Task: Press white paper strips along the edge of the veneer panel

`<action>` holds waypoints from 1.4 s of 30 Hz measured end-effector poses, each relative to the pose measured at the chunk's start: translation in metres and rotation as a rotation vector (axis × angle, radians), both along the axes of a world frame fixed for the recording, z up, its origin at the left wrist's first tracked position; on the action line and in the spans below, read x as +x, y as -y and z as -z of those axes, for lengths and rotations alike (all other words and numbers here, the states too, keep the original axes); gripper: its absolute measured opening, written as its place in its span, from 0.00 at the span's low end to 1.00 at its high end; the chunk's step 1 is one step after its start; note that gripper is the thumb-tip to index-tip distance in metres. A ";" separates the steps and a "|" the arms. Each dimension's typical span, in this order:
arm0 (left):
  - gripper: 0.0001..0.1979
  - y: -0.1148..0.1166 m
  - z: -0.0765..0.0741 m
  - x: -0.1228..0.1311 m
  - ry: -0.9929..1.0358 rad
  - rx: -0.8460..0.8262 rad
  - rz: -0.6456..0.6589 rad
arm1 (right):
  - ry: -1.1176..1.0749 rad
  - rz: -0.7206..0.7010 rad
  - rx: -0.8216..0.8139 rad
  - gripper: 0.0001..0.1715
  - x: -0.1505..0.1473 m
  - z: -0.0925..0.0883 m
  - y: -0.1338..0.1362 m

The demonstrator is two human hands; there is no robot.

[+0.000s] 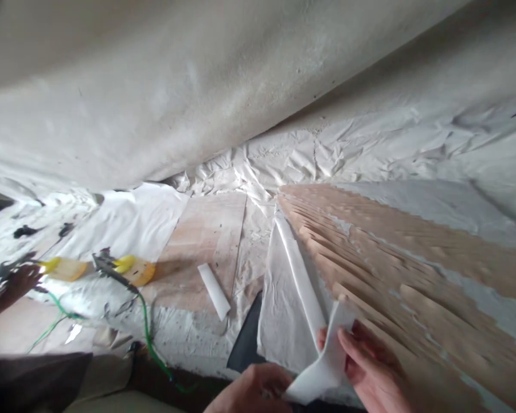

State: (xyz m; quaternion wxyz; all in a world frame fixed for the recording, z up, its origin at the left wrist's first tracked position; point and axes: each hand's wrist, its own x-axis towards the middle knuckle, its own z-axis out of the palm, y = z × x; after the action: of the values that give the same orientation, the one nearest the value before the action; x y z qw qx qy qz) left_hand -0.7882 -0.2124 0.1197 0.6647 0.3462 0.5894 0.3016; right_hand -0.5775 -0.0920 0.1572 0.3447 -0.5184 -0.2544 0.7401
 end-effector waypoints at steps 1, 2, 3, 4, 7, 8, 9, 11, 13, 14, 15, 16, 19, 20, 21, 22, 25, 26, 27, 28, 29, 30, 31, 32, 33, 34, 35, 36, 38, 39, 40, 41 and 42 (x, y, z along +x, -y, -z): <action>0.15 -0.002 -0.004 -0.003 -0.096 0.017 0.015 | -0.016 -0.069 -0.016 0.29 -0.005 -0.002 0.004; 0.15 -0.004 -0.008 -0.005 -0.149 0.045 -0.030 | -0.027 -0.154 -0.017 0.27 -0.010 -0.002 0.007; 0.14 -0.008 -0.013 -0.007 -0.155 0.080 -0.115 | -0.024 -0.248 -0.002 0.27 -0.014 -0.003 0.010; 0.14 -0.011 -0.018 -0.008 -0.121 0.114 -0.209 | -0.017 -0.346 0.020 0.27 -0.017 -0.003 0.012; 0.15 -0.020 -0.033 -0.004 0.063 0.204 -0.408 | -0.054 -0.511 0.084 0.29 -0.026 -0.005 0.016; 0.15 -0.022 -0.037 -0.001 0.124 0.225 -0.438 | -0.066 -0.518 0.106 0.30 -0.028 -0.005 0.017; 0.15 -0.023 -0.041 0.003 0.192 0.234 -0.451 | -0.070 -0.522 0.121 0.31 -0.030 -0.005 0.018; 0.15 -0.024 -0.044 0.010 0.303 0.225 -0.453 | -0.075 -0.521 0.148 0.32 -0.032 -0.005 0.020; 0.14 -0.024 -0.044 0.018 0.347 0.208 -0.454 | -0.094 -0.516 0.161 0.31 -0.031 -0.005 0.022; 0.14 -0.024 -0.044 0.021 0.349 0.200 -0.458 | -0.101 -0.508 0.169 0.31 -0.030 -0.005 0.022; 0.14 -0.024 -0.042 0.024 0.345 0.194 -0.465 | -0.103 -0.501 0.176 0.30 -0.028 -0.005 0.023; 0.14 -0.025 -0.041 0.027 0.340 0.188 -0.473 | -0.094 -0.494 0.182 0.29 -0.026 -0.005 0.023; 0.16 -0.028 -0.041 0.031 0.356 0.174 -0.468 | -0.062 -0.470 0.185 0.29 -0.022 -0.005 0.024; 0.16 -0.029 -0.041 0.032 0.354 0.174 -0.467 | -0.060 -0.463 0.182 0.29 -0.021 -0.004 0.024; 0.16 -0.031 -0.042 0.032 0.348 0.174 -0.462 | -0.059 -0.456 0.179 0.29 -0.021 -0.004 0.024; 0.15 -0.032 -0.043 0.033 0.338 0.177 -0.454 | -0.056 -0.451 0.178 0.29 -0.020 -0.003 0.024; 0.14 -0.036 -0.042 0.032 0.296 0.187 -0.418 | -0.039 -0.440 0.168 0.30 -0.022 -0.002 0.025; 0.14 -0.036 -0.040 0.031 0.283 0.191 -0.406 | -0.035 -0.438 0.159 0.31 -0.023 -0.001 0.025; 0.14 -0.037 -0.039 0.030 0.271 0.192 -0.394 | -0.032 -0.441 0.150 0.32 -0.024 -0.001 0.026; 0.13 -0.038 -0.037 0.029 0.258 0.192 -0.389 | -0.026 -0.444 0.148 0.32 -0.024 0.000 0.026; 0.13 -0.038 -0.035 0.028 0.243 0.191 -0.385 | -0.015 -0.448 0.154 0.31 -0.025 0.000 0.027; 0.13 -0.039 -0.033 0.028 0.229 0.191 -0.384 | 0.001 -0.455 0.167 0.31 -0.025 0.001 0.027; 0.13 -0.040 -0.032 0.027 0.219 0.189 -0.381 | 0.019 -0.461 0.182 0.31 -0.026 0.001 0.028; 0.13 -0.040 -0.031 0.026 0.211 0.188 -0.382 | 0.032 -0.465 0.197 0.31 -0.026 0.001 0.028; 0.13 -0.041 -0.031 0.026 0.205 0.188 -0.382 | 0.037 -0.467 0.203 0.31 -0.027 0.001 0.028; 0.13 -0.042 -0.031 0.026 0.199 0.185 -0.385 | 0.034 -0.465 0.202 0.32 -0.027 0.001 0.028; 0.13 -0.042 -0.031 0.026 0.196 0.183 -0.388 | 0.027 -0.459 0.195 0.32 -0.027 0.000 0.027; 0.12 -0.043 -0.032 0.026 0.196 0.182 -0.395 | 0.017 -0.450 0.191 0.32 -0.028 0.000 0.027; 0.12 -0.044 -0.031 0.027 0.199 0.181 -0.418 | -0.004 -0.435 0.191 0.30 -0.029 0.000 0.027; 0.13 -0.044 -0.031 0.027 0.206 0.182 -0.433 | -0.013 -0.429 0.194 0.29 -0.030 0.001 0.027; 0.13 -0.044 -0.030 0.028 0.214 0.180 -0.449 | -0.022 -0.423 0.196 0.27 -0.031 0.002 0.027; 0.13 -0.044 -0.030 0.028 0.220 0.176 -0.460 | -0.032 -0.419 0.197 0.26 -0.031 0.004 0.028; 0.13 -0.044 -0.029 0.028 0.221 0.170 -0.469 | -0.040 -0.418 0.197 0.25 -0.032 0.006 0.028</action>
State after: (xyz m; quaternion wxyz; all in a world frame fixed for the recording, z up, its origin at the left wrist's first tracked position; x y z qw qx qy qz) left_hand -0.7597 -0.1681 0.1490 0.6055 0.2199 0.5501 0.5315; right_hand -0.6096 -0.1204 0.1513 0.2378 -0.4035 -0.4201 0.7773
